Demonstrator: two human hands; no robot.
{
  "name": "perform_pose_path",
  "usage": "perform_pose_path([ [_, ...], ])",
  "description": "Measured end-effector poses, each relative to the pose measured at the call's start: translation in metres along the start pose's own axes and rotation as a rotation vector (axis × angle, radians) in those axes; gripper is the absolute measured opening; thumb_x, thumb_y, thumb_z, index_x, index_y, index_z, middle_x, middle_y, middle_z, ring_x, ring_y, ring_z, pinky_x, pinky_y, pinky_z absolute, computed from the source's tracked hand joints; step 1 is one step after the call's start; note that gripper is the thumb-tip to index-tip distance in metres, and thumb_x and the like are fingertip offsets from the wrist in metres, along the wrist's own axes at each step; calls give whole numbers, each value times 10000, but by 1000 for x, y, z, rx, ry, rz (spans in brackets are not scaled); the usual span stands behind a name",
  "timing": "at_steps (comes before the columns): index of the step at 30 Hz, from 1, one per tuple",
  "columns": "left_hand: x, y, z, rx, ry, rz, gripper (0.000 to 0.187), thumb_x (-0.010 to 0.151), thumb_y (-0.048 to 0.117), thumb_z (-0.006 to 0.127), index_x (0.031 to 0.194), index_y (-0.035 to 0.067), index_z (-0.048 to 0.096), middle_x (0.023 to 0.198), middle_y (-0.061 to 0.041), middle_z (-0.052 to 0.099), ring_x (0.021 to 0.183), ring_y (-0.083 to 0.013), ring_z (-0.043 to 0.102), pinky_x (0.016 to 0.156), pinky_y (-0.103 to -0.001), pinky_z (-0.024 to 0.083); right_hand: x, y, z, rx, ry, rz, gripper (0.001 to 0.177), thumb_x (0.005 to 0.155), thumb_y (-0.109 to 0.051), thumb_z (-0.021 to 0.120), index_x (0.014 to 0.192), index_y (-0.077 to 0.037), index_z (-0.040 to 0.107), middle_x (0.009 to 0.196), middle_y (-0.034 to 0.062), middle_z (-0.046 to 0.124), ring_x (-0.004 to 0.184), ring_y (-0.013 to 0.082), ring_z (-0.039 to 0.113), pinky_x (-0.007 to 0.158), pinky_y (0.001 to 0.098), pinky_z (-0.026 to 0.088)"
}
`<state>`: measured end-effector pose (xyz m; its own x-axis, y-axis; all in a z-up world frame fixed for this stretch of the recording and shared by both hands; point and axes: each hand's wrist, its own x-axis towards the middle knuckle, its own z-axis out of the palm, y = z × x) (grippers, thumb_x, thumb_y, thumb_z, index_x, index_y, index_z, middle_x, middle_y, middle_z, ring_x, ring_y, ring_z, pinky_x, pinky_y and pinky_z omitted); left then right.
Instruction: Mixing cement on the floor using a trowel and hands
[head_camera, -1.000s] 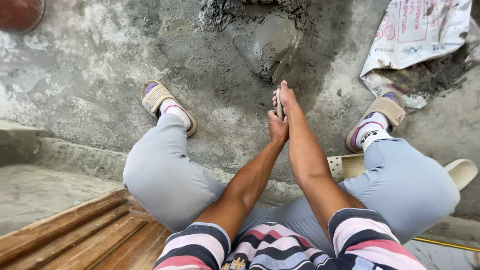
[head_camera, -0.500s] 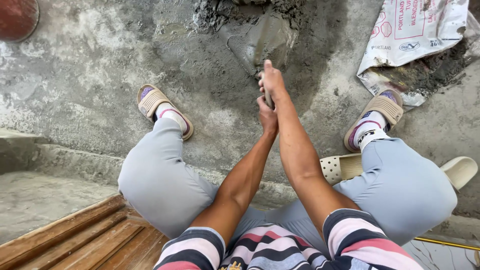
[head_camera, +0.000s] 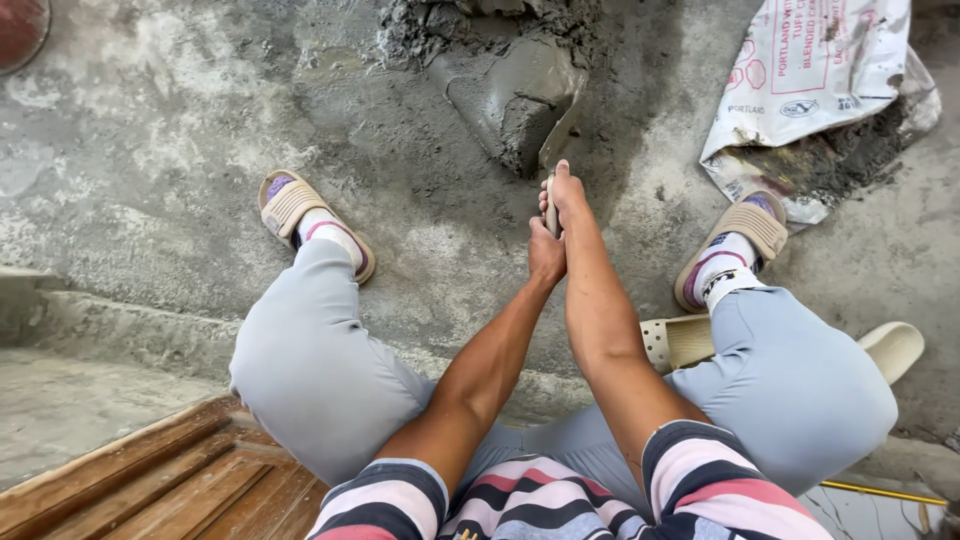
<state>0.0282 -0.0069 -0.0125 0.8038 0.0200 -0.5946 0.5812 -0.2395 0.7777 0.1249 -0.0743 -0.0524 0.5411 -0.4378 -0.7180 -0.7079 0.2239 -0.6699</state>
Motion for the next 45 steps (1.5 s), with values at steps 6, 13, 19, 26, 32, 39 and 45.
perform_pose_path([
  [6,-5,12,-8,-33,78,-7,388,815,181,579,1149,68,418,1006,-274,613,978,-410,600,821,-518,471,-3,-8,15,-87,-52,-47,560,900,-454,251,717,-38,578,498,57,522,342,149,500,343,301,441],
  [13,-24,42,-19,-260,147,70,377,820,148,571,1143,45,407,978,-306,584,974,-455,576,759,-554,451,-55,-47,26,-165,-106,-167,549,900,-448,283,733,-26,591,497,92,526,344,168,516,347,315,464],
  [19,-22,52,-18,-198,131,84,438,802,219,590,1164,116,365,979,-264,617,981,-410,591,833,-513,452,-49,-54,23,-171,-148,-306,557,904,-478,299,760,-40,612,481,84,546,340,158,540,354,275,488],
  [26,-37,39,1,56,-74,32,389,829,171,546,1156,50,372,991,-314,603,987,-437,587,842,-534,452,-18,-17,-27,-59,42,-105,540,903,-433,266,729,-34,586,498,74,531,347,157,508,345,301,444],
  [32,-21,18,8,75,-91,14,414,831,174,550,1163,20,357,1017,-317,591,1018,-446,571,865,-538,446,2,3,-27,-86,37,-47,552,905,-433,255,731,-28,588,510,70,537,357,154,512,358,317,445],
  [39,-10,24,-5,62,-10,-5,425,846,163,545,1182,4,340,1036,-335,574,1037,-462,553,879,-537,442,-10,-13,1,-126,-63,-23,565,898,-446,247,723,-34,592,498,64,533,344,145,513,353,312,464],
  [45,-17,35,-8,58,10,6,415,846,162,543,1179,14,344,1037,-329,578,1033,-459,557,876,-540,443,-42,-32,0,-141,-78,-47,549,904,-426,258,730,-20,584,513,71,526,353,138,503,352,302,452],
])
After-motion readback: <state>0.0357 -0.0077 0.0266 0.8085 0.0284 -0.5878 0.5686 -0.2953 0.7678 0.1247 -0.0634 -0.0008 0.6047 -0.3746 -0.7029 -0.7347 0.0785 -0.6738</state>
